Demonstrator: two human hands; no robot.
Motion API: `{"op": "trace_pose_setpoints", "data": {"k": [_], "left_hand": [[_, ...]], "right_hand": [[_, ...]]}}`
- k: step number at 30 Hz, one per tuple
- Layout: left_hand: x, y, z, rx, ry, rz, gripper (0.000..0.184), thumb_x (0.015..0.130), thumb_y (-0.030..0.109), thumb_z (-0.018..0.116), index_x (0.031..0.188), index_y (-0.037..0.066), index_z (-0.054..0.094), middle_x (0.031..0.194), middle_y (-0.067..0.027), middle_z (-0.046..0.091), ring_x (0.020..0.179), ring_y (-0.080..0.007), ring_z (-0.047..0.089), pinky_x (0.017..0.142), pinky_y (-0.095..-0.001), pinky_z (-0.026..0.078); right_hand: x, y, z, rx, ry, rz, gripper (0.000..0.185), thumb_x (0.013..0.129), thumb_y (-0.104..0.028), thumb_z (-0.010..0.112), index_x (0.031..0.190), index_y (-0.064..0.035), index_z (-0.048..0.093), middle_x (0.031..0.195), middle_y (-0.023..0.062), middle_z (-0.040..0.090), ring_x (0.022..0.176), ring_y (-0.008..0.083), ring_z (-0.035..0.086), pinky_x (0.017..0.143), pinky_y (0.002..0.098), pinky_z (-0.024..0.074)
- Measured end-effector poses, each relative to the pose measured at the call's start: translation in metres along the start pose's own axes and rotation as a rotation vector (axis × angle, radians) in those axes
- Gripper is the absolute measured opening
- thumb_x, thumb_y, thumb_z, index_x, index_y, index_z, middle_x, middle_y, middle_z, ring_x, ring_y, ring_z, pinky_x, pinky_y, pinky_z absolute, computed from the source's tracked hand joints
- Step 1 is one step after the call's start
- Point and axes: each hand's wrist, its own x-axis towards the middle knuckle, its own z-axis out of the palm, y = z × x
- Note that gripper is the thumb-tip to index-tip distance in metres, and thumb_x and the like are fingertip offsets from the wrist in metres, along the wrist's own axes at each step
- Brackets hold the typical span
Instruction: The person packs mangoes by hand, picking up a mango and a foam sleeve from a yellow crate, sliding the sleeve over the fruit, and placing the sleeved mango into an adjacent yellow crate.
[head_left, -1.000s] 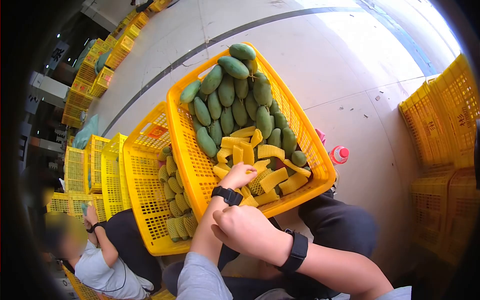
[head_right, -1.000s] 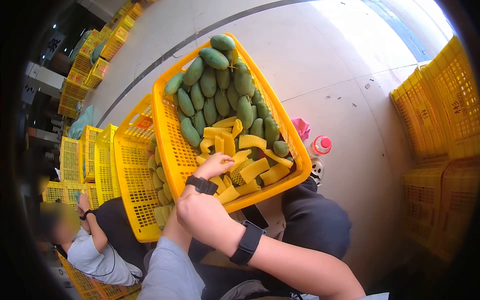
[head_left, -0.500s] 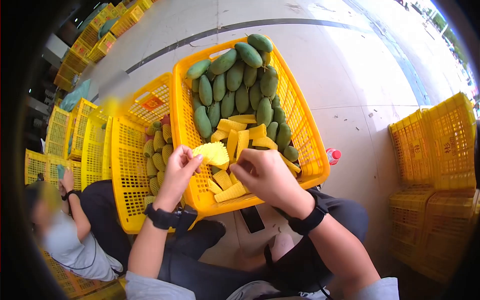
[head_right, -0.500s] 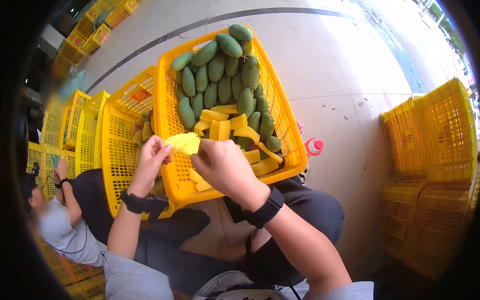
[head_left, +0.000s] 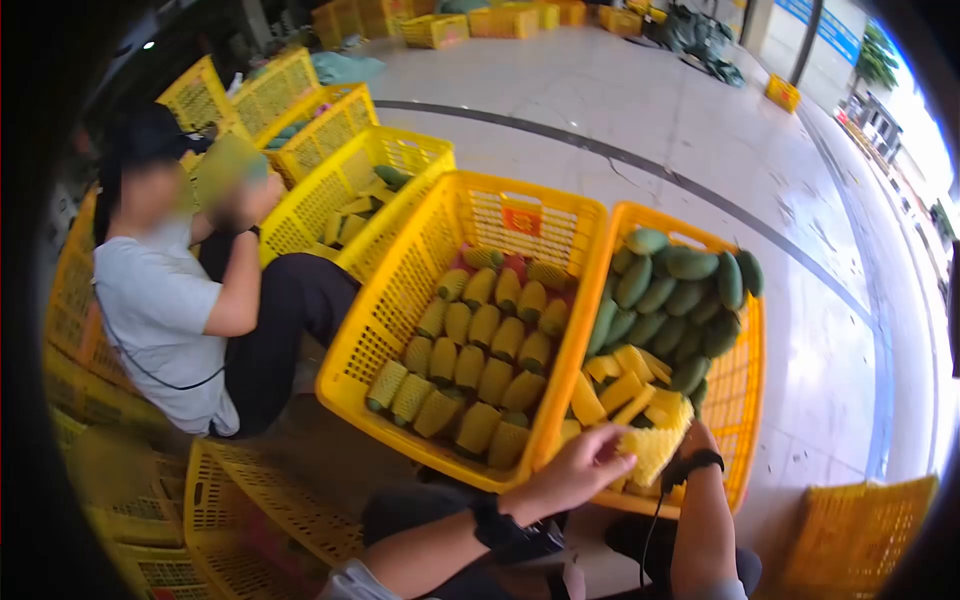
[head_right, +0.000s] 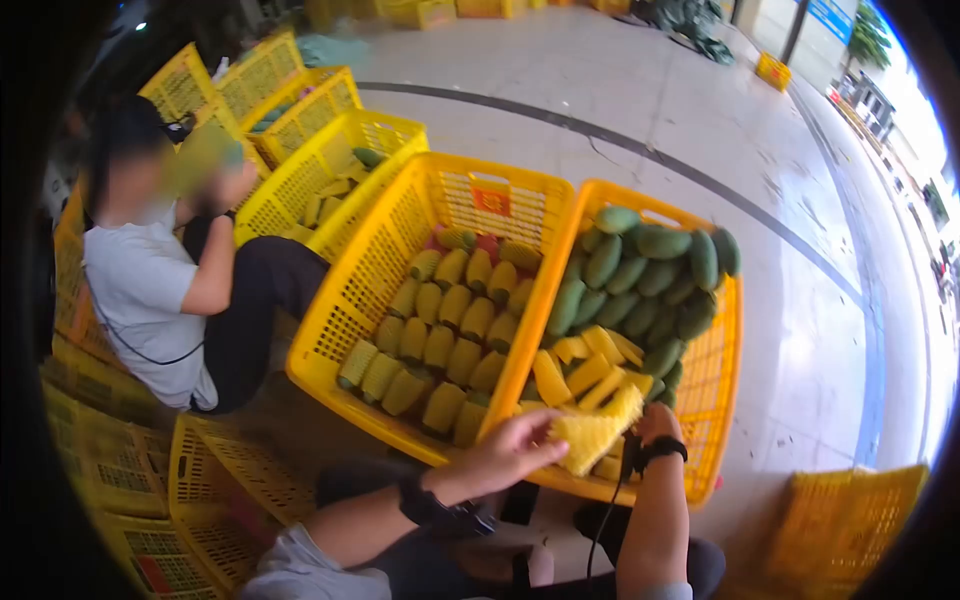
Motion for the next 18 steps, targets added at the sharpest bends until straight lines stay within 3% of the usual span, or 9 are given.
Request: {"op": "trace_pose_setpoints", "data": {"k": [1,4,8,9,11,18], "left_hand": [[-0.002,0.015,-0.003,0.087,-0.058,-0.083,0.037,0.085,0.02,0.053,0.114,-0.001,0.046,0.083,-0.0011,0.053,0.075,-0.007,0.049,0.066,-0.0189,0.041],[-0.004,0.026,0.001,0.137,-0.061,-0.048,0.036,0.084,0.022,0.053,0.112,0.0,0.049,0.08,-0.0002,0.053,0.071,-0.0082,0.048,0.063,-0.021,0.04],[0.007,0.027,0.002,0.216,-0.056,0.001,0.035,0.084,0.021,0.053,0.11,-0.001,0.05,0.08,-0.0022,0.054,0.07,-0.0101,0.049,0.062,-0.0221,0.04],[0.009,0.029,0.001,0.225,-0.058,0.003,0.035,0.084,0.021,0.053,0.11,-0.001,0.05,0.08,-0.0027,0.054,0.07,-0.0105,0.049,0.062,-0.0223,0.041],[0.011,0.031,-0.002,0.239,-0.057,-0.003,0.034,0.083,0.021,0.053,0.109,-0.002,0.05,0.08,-0.0037,0.054,0.07,-0.0115,0.05,0.062,-0.0229,0.041],[0.019,0.025,-0.001,0.28,-0.066,-0.006,0.032,0.083,0.019,0.052,0.106,-0.003,0.051,0.08,-0.0072,0.055,0.068,-0.0147,0.052,0.061,-0.0247,0.041]], "right_hand": [[0.018,0.004,0.003,-0.037,0.089,-0.023,0.03,0.076,-0.022,0.058,0.098,-0.003,0.051,0.085,0.0142,0.056,0.074,0.0248,0.054,0.065,0.0356,0.0466],[0.044,0.016,0.042,-0.153,0.299,-0.079,0.032,0.076,-0.023,0.057,0.1,-0.0029,0.05,0.087,0.0141,0.056,0.075,0.0249,0.054,0.066,0.0357,0.0466],[0.059,0.032,0.061,-0.245,0.434,-0.091,0.034,0.077,-0.025,0.057,0.101,-0.0029,0.05,0.089,0.014,0.056,0.077,0.0251,0.054,0.067,0.0359,0.0466],[0.033,0.025,0.102,-0.272,0.425,-0.09,0.035,0.077,-0.025,0.057,0.102,-0.0029,0.05,0.09,0.014,0.055,0.078,0.0251,0.054,0.067,0.0359,0.0466],[0.065,0.038,0.065,-0.265,0.479,-0.095,0.036,0.077,-0.026,0.057,0.103,-0.0028,0.05,0.091,0.014,0.055,0.079,0.0252,0.054,0.068,0.036,0.0466],[0.059,0.045,0.05,-0.253,0.511,-0.123,0.04,0.077,-0.029,0.057,0.106,-0.0027,0.049,0.094,0.0138,0.055,0.082,0.0255,0.054,0.07,0.0362,0.0465]]}}
